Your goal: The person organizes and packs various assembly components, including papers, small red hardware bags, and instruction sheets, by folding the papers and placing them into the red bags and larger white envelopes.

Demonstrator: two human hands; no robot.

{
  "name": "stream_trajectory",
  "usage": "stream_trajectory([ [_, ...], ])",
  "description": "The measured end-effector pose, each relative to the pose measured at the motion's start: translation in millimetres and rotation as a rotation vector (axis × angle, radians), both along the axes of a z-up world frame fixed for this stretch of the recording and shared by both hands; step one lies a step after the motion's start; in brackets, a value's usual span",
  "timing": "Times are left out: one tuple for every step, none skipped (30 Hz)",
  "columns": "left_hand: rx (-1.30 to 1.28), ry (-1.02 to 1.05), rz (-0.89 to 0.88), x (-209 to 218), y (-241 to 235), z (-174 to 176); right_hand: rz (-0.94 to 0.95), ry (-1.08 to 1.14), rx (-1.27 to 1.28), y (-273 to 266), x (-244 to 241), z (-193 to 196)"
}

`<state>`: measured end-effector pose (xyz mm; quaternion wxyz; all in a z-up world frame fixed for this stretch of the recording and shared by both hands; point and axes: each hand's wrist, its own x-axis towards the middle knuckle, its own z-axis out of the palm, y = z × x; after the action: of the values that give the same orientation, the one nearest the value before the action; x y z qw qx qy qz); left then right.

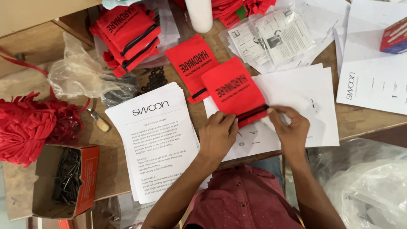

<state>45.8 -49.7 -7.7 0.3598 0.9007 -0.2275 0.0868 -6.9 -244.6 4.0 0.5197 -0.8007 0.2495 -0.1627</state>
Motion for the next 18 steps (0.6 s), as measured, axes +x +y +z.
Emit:
stream_trajectory([
  [-0.001, 0.003, -0.004, 0, -3, 1, -0.004, 0.003, -0.001, -4, -8, -4],
  [0.021, -0.003, 0.009, 0, -5, 2, -0.066, -0.14, -0.113, -8, -14, -8],
  [0.043, -0.009, 0.022, 1, -7, 4, -0.125, -0.285, -0.224, -12, -21, -12],
  [0.046, -0.007, 0.023, 2, -7, 6, -0.124, -0.284, -0.221, -5, -25, 7],
  [0.041, 0.003, 0.026, 3, -8, 8, -0.162, -0.335, -0.041, 1, -29, 25],
  [0.034, 0.011, 0.024, 5, -9, 11, -0.203, -0.386, 0.138, 7, -34, 44],
  [0.036, 0.011, 0.021, 6, -8, 11, -0.207, -0.386, 0.139, 3, -47, 22],
  [0.007, 0.044, 0.021, 6, -7, 12, -0.145, -0.334, -0.009, -1, -61, -1],
  [-0.021, 0.078, 0.02, 6, -7, 12, -0.082, -0.28, -0.157, -5, -76, -23],
  [-0.023, 0.08, 0.02, 5, -6, 13, -0.081, -0.278, -0.158, 4, -69, -12],
  [-0.052, 0.088, 0.006, 4, -4, 14, -0.107, -0.271, 0.029, 13, -62, -2],
  [-0.077, 0.095, -0.003, 3, 0, 15, -0.125, -0.262, 0.224, 24, -55, 8],
  [-0.074, 0.096, 0.003, 1, 1, 19, -0.12, -0.26, 0.228, 20, -41, 6],
  [-0.079, 0.117, -0.018, -1, 4, 23, -0.003, -0.271, 0.305, 18, -29, 2],
  [-0.084, 0.138, -0.039, -3, 7, 27, 0.113, -0.282, 0.383, 16, -16, -1],
  [-0.081, 0.136, -0.036, -4, 9, 24, 0.116, -0.283, 0.387, 17, 1, -1],
  [-0.096, 0.182, -0.043, -4, 11, 22, 0.222, -0.217, 0.358, 19, 19, 0],
  [-0.112, 0.228, -0.051, -5, 13, 19, 0.329, -0.151, 0.326, 21, 36, 1],
])
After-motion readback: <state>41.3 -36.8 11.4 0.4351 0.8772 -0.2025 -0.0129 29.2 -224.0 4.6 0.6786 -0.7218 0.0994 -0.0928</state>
